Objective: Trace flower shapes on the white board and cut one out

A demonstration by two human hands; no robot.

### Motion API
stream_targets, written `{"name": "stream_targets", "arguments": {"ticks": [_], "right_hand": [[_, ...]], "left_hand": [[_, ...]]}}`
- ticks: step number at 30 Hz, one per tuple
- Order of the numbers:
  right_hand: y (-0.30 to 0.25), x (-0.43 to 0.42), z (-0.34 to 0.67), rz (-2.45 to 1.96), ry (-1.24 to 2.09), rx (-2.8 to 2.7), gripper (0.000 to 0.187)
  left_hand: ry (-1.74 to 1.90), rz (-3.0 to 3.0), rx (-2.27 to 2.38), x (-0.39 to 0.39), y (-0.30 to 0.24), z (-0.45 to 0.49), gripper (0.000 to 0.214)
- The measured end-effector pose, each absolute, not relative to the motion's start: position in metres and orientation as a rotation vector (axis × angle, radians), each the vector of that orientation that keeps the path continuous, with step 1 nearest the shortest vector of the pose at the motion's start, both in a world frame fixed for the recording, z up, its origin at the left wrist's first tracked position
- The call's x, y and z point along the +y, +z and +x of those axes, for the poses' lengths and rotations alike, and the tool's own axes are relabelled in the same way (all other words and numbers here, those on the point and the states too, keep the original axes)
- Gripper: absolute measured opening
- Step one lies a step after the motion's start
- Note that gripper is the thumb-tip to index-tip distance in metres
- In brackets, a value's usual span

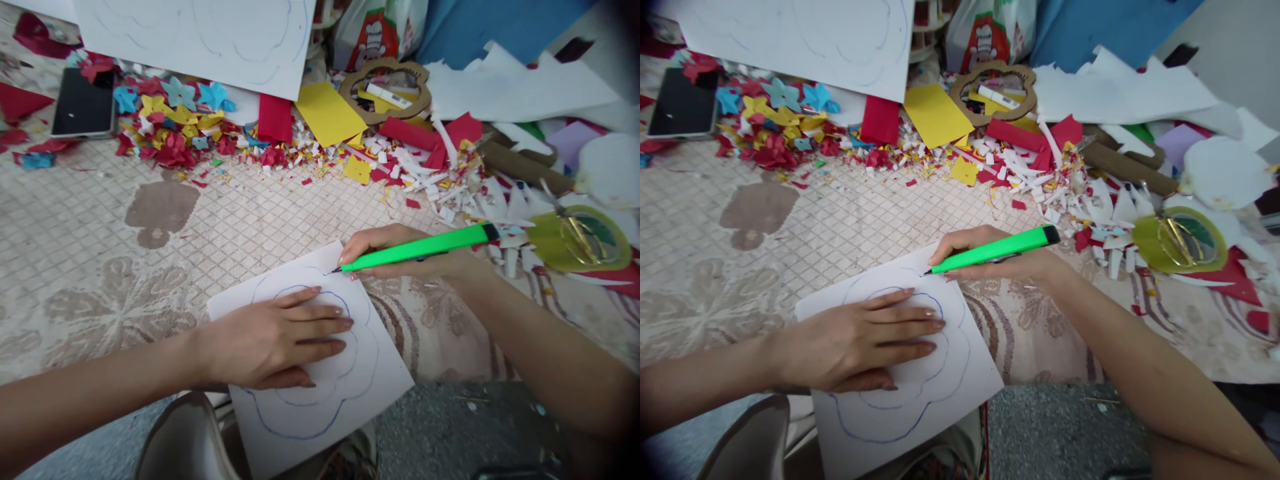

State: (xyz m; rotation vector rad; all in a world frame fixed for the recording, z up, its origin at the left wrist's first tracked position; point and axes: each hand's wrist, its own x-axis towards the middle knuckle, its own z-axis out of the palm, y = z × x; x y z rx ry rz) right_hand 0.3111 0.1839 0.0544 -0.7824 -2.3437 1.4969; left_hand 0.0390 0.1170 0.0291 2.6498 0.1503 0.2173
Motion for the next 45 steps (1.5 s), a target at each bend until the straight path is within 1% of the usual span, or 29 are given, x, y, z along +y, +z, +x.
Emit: {"name": "stream_targets", "arguments": {"ticks": [10,16,25,34,45], "right_hand": [[0.053,0.185,0.318,-0.810,1.531,-2.320,0.023],[0.052,0.176,0.321,-0.924,1.471,-2.298,0.024],[0.048,0.154,0.319,-1.051,1.278,-2.265,0.024],[0.045,0.146,0.320,-1.059,1.277,-2.134,0.022],[0.055,0.168,0.294,-0.963,1.285,-2.322,0.027]], "left_hand": [[0.149,2.639,0.162,0.116,0.030,0.039,0.042],[0.157,2.655,0.176,0.115,0.030,0.040,0.041],[0.166,2.662,0.178,0.113,0.025,0.039,0.043],[0.215,2.668,0.202,0.109,0.024,0.038,0.042],[0.322,2.694,0.524,0.084,0.018,0.035,0.044]]}}
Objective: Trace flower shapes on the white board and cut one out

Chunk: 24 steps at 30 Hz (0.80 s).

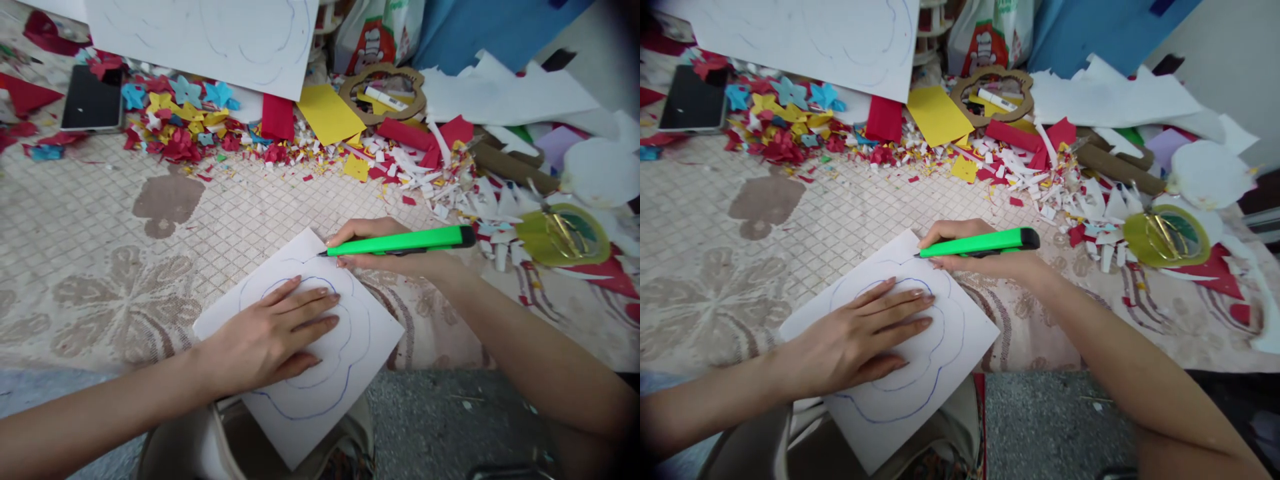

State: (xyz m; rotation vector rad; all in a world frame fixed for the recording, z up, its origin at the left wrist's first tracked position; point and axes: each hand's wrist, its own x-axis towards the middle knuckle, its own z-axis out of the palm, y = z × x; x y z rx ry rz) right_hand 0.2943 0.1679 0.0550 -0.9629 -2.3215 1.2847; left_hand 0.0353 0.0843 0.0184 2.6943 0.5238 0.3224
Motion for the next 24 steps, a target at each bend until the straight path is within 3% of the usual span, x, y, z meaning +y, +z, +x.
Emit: {"name": "stream_targets", "arguments": {"ticks": [24], "right_hand": [[0.049,0.132,0.301,-1.253,1.225,-2.040,0.024]], "left_hand": [[0.362,2.650,0.561,0.081,0.016,0.035,0.044]]}}
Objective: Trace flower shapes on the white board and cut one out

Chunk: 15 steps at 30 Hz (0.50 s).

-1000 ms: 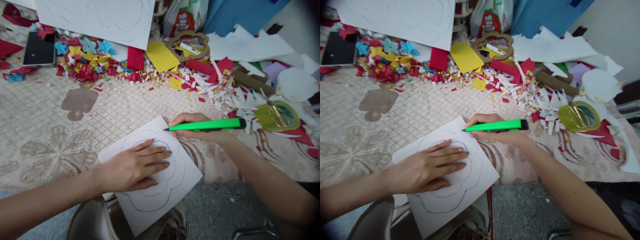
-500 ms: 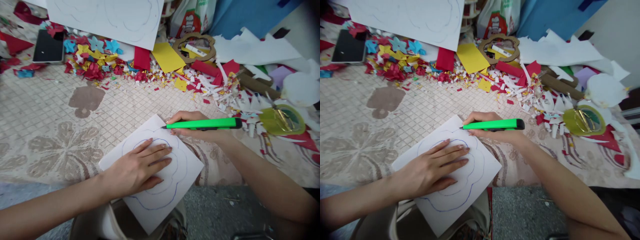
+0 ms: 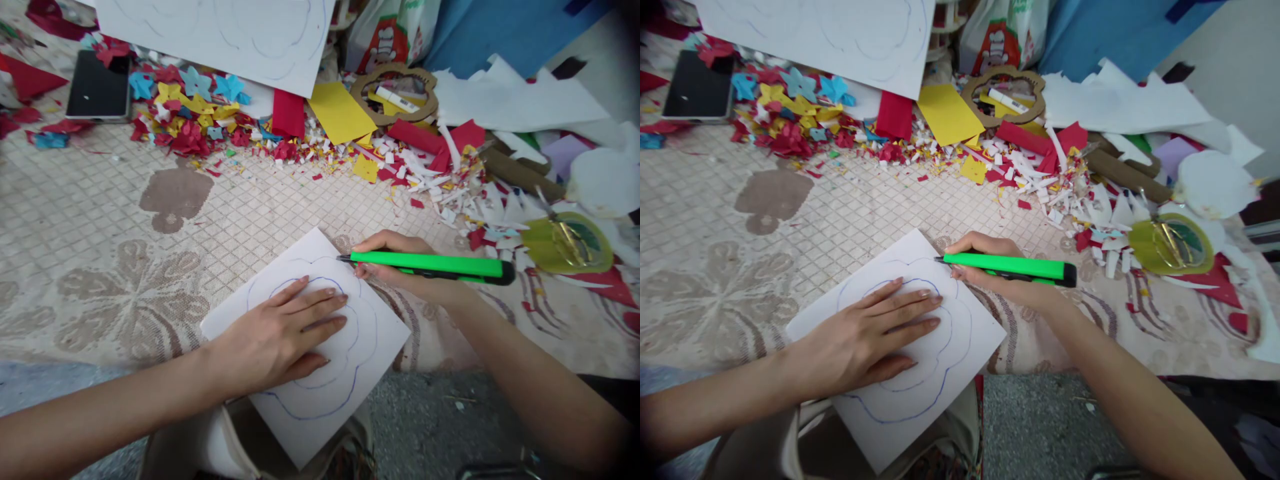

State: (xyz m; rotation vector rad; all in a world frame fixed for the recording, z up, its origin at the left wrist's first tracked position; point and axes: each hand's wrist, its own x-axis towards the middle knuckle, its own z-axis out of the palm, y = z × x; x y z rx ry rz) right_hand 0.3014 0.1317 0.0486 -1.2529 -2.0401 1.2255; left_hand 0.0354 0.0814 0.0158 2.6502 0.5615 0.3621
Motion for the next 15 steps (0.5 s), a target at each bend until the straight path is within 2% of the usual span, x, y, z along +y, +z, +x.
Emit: {"name": "stream_targets", "arguments": {"ticks": [15], "right_hand": [[0.044,0.110,0.296,-1.320,1.273,-1.841,0.022]], "left_hand": [[0.392,2.671,0.675,0.069,0.016,0.040,0.041]]}}
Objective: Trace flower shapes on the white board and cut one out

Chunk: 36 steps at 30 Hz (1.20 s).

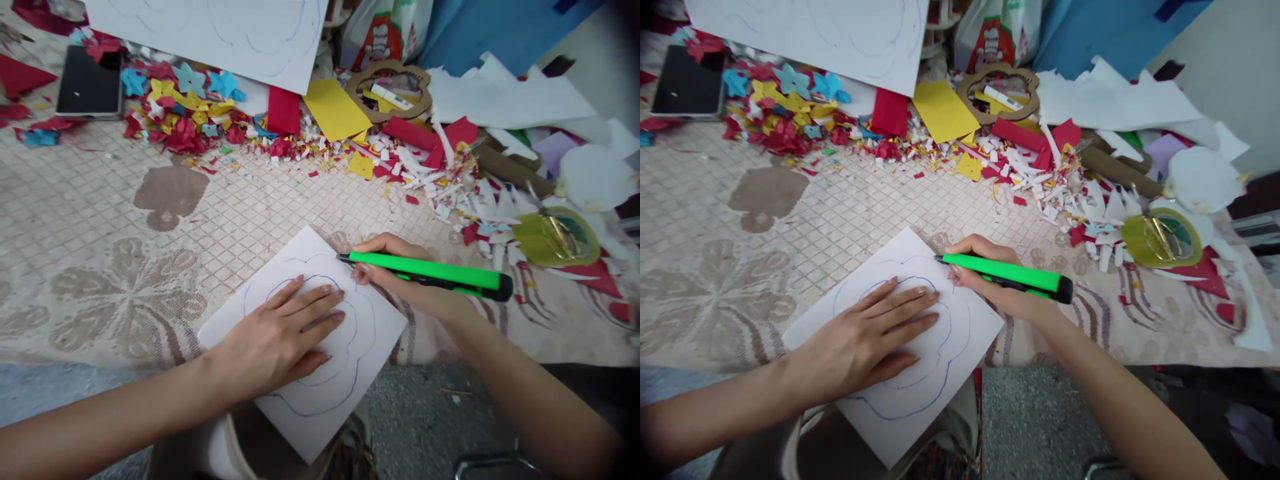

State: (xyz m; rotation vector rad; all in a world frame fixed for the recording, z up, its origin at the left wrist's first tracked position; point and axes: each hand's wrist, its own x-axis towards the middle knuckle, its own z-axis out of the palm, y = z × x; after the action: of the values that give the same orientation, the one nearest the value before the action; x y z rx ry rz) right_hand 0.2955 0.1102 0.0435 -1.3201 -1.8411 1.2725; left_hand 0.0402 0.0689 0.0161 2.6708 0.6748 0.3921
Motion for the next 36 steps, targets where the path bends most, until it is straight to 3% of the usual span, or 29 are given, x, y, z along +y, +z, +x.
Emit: {"name": "stream_targets", "arguments": {"ticks": [36], "right_hand": [[0.035,0.040,0.279,-1.638,1.011,-1.438,0.022]], "left_hand": [[0.480,2.700,0.804,0.053,0.013,0.048,0.041]]}}
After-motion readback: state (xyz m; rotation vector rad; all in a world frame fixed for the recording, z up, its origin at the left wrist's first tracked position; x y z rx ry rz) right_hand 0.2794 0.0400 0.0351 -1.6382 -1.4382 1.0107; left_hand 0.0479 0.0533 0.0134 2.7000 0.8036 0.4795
